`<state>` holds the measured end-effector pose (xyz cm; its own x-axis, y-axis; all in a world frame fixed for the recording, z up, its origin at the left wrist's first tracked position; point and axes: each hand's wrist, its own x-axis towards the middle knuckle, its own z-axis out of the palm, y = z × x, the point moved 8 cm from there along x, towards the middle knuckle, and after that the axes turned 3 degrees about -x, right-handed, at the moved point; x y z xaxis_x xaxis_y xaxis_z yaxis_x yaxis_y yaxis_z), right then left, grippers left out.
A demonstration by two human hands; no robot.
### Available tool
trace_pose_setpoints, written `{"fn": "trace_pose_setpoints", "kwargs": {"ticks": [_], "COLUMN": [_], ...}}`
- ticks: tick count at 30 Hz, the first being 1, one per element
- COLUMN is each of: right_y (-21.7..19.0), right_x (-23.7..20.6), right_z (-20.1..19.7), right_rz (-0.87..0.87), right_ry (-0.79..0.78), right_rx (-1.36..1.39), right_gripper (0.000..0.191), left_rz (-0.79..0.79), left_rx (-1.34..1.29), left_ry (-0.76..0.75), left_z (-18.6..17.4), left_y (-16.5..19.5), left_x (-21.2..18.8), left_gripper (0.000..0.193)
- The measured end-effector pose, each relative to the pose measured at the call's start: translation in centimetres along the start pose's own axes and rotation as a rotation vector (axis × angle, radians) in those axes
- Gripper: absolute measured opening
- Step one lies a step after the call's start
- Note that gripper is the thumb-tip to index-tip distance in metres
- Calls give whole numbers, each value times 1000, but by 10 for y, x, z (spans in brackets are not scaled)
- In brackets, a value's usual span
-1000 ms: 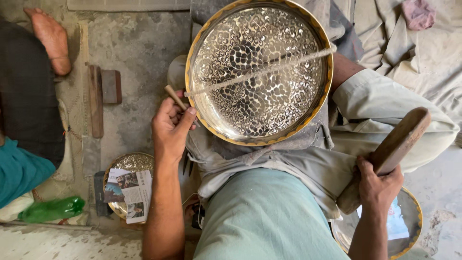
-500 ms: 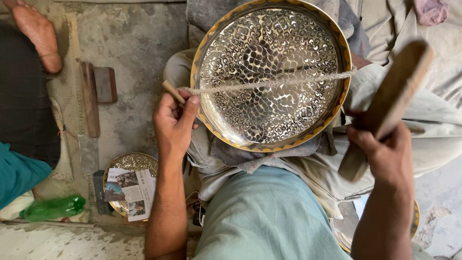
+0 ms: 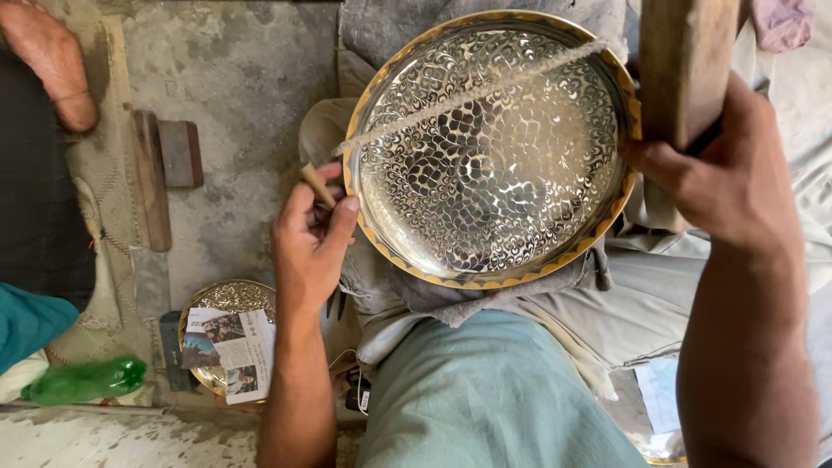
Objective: The person sits on the floor and uses a wooden mallet and a small metal punch to hammer a decorative pattern into a brass tray. They repeatedly strike the punch to create a textured surface across the tray.
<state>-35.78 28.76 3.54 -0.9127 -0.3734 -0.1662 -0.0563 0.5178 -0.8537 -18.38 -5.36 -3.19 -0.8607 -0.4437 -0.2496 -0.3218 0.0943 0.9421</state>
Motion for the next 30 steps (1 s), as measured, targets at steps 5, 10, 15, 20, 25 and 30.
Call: {"fn": "trace_pose_setpoints", "kwargs": {"ticks": [5, 10, 15, 20, 25, 30], "right_y": [54, 65, 30, 22, 47, 44], "right_x": [-35, -60, -92, -108, -117, -116], "right_z": [-14, -22, -28, -27, -31, -25], "right_rz": [139, 131, 145, 47, 126, 141], "right_ry": [140, 163, 59, 84, 66, 44], "right_rx": [-54, -185, -380, -433, -489, -449], "right_gripper": [46, 53, 75, 72, 72, 70], "left_rz": [133, 233, 414, 322, 207, 163], "left_rx": [-14, 32, 30, 35, 67, 3], "left_ry": [105, -81, -328, -254, -233, -275], "left_z": [-6, 47, 121, 118, 101, 112], "left_y": [18, 21, 24, 20, 19, 7], "left_x": [-27, -27, -11, -13, -24, -33], "left_gripper": [46, 51, 33, 36, 37, 38]}}
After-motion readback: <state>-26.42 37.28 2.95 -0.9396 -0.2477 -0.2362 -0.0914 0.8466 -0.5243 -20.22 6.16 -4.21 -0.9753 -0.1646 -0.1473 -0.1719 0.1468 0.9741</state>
